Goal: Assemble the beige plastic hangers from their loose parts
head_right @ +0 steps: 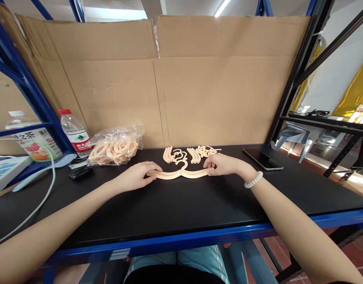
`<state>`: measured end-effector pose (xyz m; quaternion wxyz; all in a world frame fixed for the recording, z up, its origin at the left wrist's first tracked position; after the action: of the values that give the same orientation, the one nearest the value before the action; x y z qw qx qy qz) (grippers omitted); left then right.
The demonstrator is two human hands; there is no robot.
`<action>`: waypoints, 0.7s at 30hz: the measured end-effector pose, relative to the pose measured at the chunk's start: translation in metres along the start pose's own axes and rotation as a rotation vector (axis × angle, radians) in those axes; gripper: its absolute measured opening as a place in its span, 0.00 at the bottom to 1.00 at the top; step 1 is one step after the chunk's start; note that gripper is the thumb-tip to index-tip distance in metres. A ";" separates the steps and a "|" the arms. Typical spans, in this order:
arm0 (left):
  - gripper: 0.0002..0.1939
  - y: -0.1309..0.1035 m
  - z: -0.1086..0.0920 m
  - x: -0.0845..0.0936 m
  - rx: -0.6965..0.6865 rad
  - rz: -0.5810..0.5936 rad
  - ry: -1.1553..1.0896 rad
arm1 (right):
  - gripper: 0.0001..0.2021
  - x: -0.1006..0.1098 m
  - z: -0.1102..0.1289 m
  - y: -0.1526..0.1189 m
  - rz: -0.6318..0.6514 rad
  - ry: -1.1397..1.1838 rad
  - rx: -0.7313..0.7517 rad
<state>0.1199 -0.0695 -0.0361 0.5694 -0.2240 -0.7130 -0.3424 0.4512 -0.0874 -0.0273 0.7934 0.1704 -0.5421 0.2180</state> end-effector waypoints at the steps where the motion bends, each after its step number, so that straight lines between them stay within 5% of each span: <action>1: 0.13 0.000 -0.001 0.000 0.004 -0.002 0.001 | 0.14 0.000 0.000 0.000 -0.006 -0.003 0.008; 21: 0.14 -0.002 -0.012 0.000 -0.004 0.005 0.086 | 0.14 -0.001 0.003 0.000 0.006 0.041 0.023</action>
<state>0.1265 -0.0801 -0.0352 0.5999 -0.2122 -0.6866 -0.3517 0.4485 -0.0892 -0.0267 0.8016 0.1732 -0.5239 0.2301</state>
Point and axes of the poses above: each hand's wrist, its own y-axis towards the middle knuckle, its own x-axis out of the back of the hand, z = x × y, the point moved 1 cm from there along y, towards the middle knuckle, and after that the axes turned 2 degrees about y, right-handed, at the moved point
